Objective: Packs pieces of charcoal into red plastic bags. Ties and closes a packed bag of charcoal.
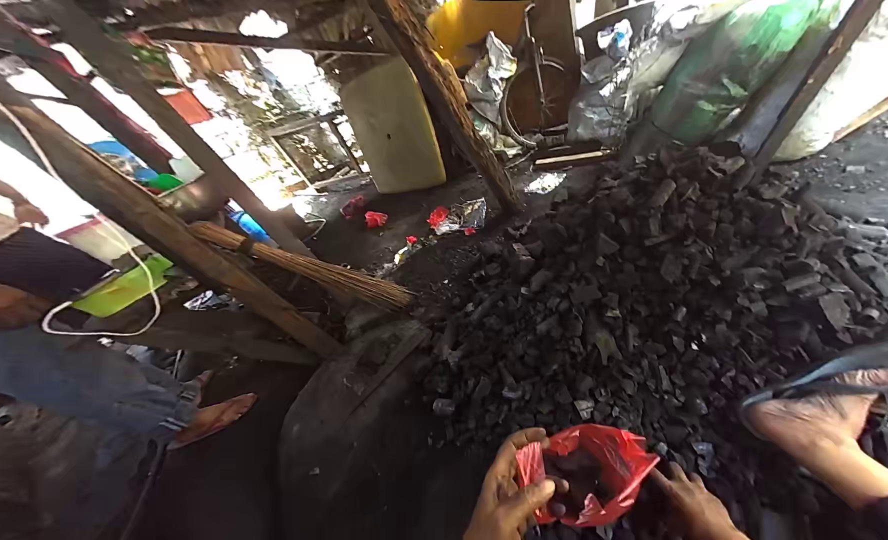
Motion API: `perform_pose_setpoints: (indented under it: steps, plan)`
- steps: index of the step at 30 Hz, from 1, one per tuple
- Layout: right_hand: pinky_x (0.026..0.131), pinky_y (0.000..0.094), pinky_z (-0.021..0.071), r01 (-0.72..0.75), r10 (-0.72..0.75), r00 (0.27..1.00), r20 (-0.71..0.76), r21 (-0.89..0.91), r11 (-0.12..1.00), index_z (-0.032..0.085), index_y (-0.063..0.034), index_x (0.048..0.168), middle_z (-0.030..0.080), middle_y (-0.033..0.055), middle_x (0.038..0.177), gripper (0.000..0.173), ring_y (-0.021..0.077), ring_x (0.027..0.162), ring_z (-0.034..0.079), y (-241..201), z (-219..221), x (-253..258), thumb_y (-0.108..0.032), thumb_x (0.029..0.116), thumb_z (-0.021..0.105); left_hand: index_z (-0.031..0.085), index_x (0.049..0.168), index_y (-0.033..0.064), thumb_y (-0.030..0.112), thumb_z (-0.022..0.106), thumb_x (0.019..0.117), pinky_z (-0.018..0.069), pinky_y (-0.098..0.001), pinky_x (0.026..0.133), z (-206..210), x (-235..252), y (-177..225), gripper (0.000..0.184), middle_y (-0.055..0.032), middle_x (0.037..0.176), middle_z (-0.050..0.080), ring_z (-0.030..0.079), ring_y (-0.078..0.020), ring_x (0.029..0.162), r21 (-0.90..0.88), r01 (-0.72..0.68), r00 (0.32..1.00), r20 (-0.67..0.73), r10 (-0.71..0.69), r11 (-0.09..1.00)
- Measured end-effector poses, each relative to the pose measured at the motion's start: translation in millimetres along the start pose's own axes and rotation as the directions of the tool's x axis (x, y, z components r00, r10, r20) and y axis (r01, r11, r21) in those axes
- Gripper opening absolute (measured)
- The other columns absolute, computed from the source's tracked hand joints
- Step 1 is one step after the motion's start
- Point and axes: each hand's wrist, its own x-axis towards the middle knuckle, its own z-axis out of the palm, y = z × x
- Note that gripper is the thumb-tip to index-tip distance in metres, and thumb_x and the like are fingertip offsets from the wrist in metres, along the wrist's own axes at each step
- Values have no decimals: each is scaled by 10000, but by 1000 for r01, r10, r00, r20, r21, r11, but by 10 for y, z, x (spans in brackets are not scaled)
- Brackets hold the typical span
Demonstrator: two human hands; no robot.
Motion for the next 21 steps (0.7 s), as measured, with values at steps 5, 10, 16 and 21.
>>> perform_pose_setpoints:
  steps: [5, 10, 16, 21]
  plan:
    - [1063, 676, 425, 94, -91, 996, -25, 174, 980, 431, -203, 1560, 329, 328, 1578, 813, 556, 1357, 441, 241, -87, 84, -307, 855, 821, 402, 1408, 4, 96, 629, 835, 609, -328, 688, -7, 70, -2, 624, -134, 1292, 621, 706, -206, 917, -35, 2, 999, -51, -4, 999]
    - [744, 409, 602, 283, 27, 951, -308, 902, 327, 300, -32, 1535, 634, 189, 1158, 797, 239, 892, 686, -42, -463, -232, -161, 878, 732, 407, 1414, 3, 56, 600, 855, 613, -324, 691, 46, 62, 18, 594, -162, 1234, 629, 708, -221, 903, -48, 27, 995, -99, -32, 998]
    - [719, 395, 640, 368, -153, 879, -451, 847, -383, 406, -310, 1428, 699, 25, 1093, 967, 184, 900, 724, -866, -866, -570, -450, 634, 939, 430, 1420, 45, 39, 595, 863, 615, -325, 712, 73, 65, 11, 580, -141, 1166, 638, 704, -205, 873, -71, 38, 995, -94, -45, 997]
    - [1059, 528, 476, 611, -592, 785, -181, 386, 691, 533, -189, 1477, 520, 178, 1457, 736, 330, 1319, 529, -1173, -820, -523, -299, 819, 842, 405, 1456, 86, 53, 577, 888, 606, -328, 709, 57, 67, -3, 595, -157, 1221, 640, 703, -218, 866, -120, 37, 996, -79, -47, 992]
